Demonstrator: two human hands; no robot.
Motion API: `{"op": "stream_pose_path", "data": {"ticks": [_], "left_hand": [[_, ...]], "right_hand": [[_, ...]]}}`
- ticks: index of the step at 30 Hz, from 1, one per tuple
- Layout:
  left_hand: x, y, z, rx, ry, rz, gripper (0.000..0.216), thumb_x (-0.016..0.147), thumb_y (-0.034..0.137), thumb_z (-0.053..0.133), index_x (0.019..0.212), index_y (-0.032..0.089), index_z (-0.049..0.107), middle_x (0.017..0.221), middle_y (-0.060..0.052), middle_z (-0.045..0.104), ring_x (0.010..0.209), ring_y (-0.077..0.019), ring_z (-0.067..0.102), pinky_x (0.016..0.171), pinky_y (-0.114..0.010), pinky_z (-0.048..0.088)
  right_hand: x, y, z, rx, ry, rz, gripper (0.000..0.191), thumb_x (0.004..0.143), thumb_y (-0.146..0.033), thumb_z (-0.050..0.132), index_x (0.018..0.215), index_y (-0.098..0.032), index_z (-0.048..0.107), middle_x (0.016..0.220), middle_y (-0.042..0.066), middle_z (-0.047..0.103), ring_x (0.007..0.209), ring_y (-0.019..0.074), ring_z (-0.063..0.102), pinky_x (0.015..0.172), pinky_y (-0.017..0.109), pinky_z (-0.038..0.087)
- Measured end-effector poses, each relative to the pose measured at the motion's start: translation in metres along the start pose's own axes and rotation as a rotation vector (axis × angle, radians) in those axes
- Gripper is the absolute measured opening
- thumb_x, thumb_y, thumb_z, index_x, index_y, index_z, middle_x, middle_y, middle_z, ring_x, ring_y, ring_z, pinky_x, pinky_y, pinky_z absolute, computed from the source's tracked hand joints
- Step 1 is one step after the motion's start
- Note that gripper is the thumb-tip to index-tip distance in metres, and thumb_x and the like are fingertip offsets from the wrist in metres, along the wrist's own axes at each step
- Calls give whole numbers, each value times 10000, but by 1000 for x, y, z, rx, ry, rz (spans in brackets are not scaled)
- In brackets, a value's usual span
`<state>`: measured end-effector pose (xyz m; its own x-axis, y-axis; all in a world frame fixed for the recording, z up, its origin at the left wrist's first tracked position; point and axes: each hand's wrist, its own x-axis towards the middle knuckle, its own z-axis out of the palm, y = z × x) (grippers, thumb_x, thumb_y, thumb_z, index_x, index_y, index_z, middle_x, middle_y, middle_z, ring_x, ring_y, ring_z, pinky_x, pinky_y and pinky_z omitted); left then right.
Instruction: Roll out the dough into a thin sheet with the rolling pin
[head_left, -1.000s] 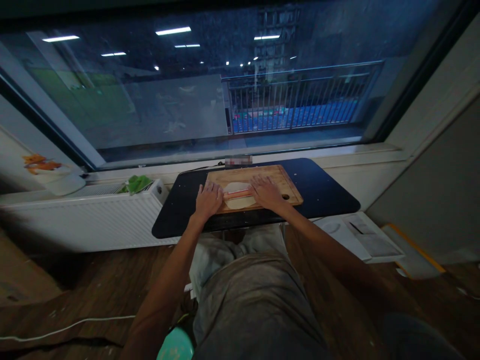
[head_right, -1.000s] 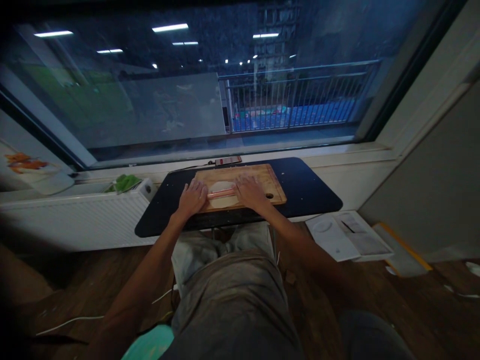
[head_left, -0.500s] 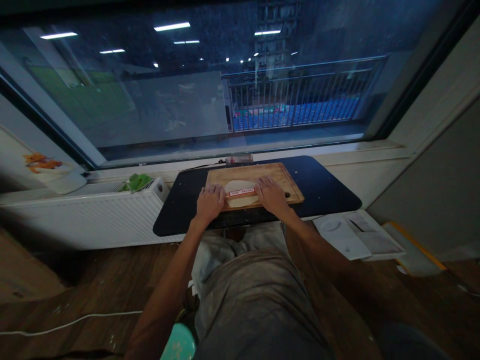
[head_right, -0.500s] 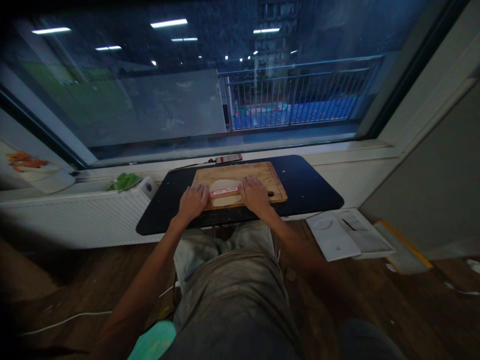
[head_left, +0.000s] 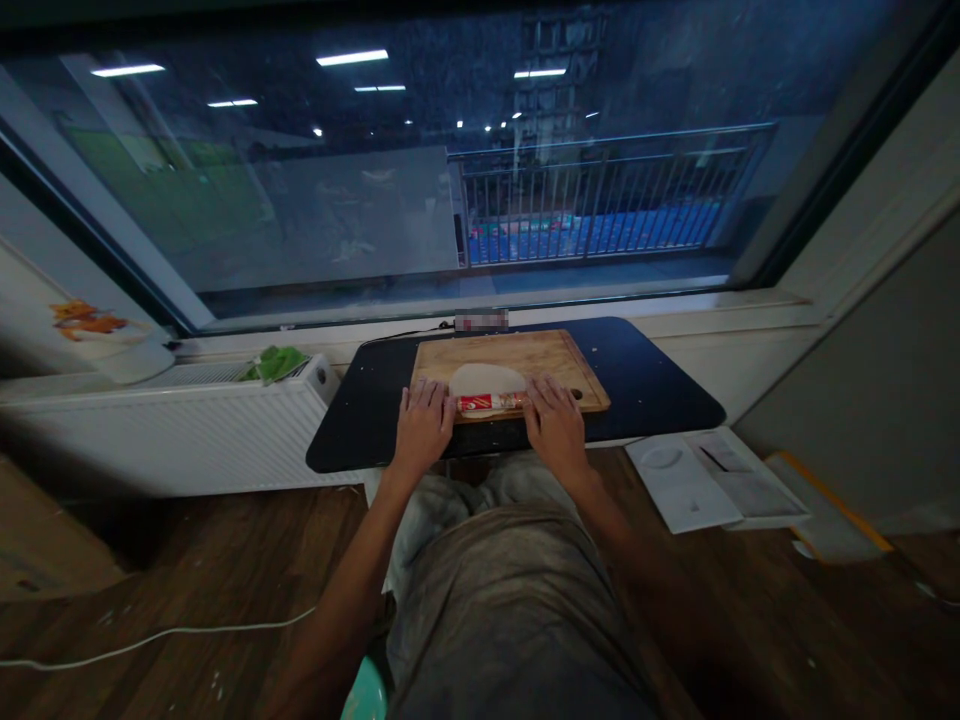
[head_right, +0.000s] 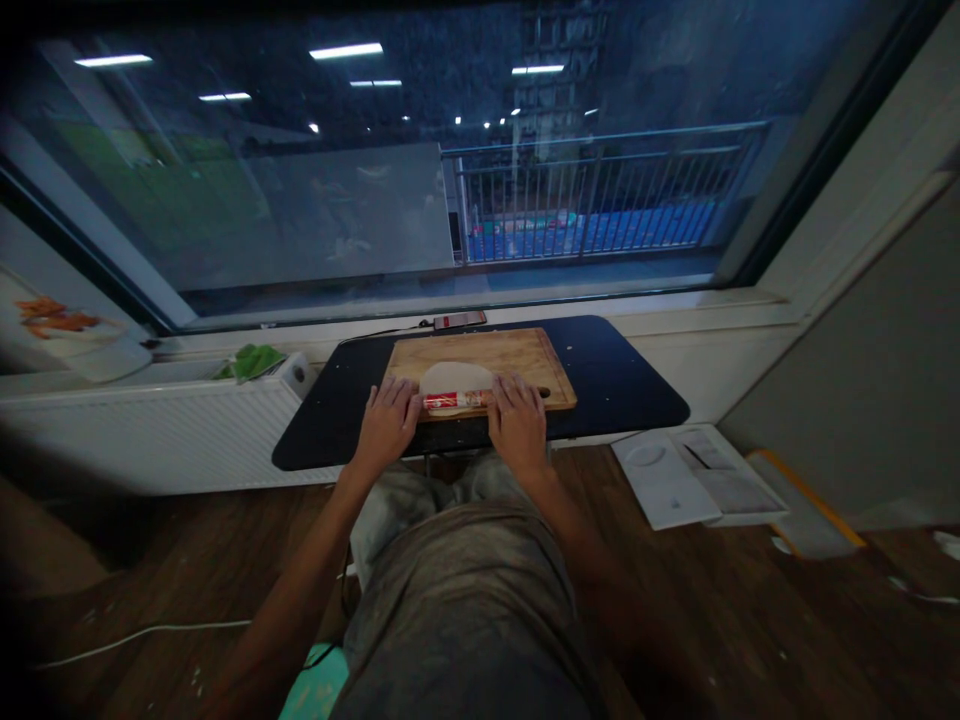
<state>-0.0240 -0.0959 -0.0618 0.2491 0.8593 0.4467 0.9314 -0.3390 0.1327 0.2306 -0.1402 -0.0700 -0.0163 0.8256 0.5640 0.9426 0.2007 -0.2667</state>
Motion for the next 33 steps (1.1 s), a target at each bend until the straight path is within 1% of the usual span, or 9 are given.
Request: {"op": "stream_pose_path", "data": {"ticks": [8,14,20,23,25,30,33], "left_hand": [[-5,0,6,-71,65,8,479,1169,359,379,1479,148,677,1588,-182,693,1613,-351,525,1377,-630,349],[-8,0,7,-93,98,10,467,1170,371,398,1460,156,695,1574,-188,703,1599,-352,543,1368,-628,368],[-11,-3,8,-110,93,12,460,1173,372,408,1467,161,693,1573,-181,705,1594,-346,548,1365,-621,374],[-13,-6,10,-113,80,16,456,1173,379,421,1485,174,684,1578,-174,703,1593,-333,550,1364,-600,382],[-13,-8,11,-114,77,22,451,1170,373,435,1493,179,682,1577,-175,704,1581,-329,564,1358,-592,394],[-14,-12,13,-113,78,37,447,1160,347,467,1494,151,690,1554,-192,716,1547,-343,595,1355,-595,401],[-15,-13,15,-114,78,36,445,1158,345,479,1505,159,687,1557,-188,714,1544,-339,598,1354,-580,408]], "right_hand": [[-7,7,7,82,64,-8,484,1177,-306,423,1558,-182,695,1581,146,708,1580,325,533,1335,557,356],[-13,7,7,117,103,0,444,1174,-302,461,1524,-266,732,1550,102,737,1553,308,562,1320,559,375],[-16,9,4,128,71,22,408,1170,-313,505,1475,-274,772,1523,86,757,1516,314,585,1298,548,398],[-17,12,3,141,63,10,401,1165,-312,521,1477,-307,772,1529,61,755,1493,310,593,1293,542,402],[-17,13,3,147,66,-1,398,1162,-308,527,1473,-324,774,1522,51,759,1475,308,600,1288,542,406],[-18,14,3,158,96,-24,374,1161,-327,537,1427,-320,799,1480,53,783,1439,306,620,1266,538,427],[-19,15,3,162,108,-18,367,1159,-340,545,1416,-321,807,1482,53,782,1433,309,625,1258,543,436]]}}
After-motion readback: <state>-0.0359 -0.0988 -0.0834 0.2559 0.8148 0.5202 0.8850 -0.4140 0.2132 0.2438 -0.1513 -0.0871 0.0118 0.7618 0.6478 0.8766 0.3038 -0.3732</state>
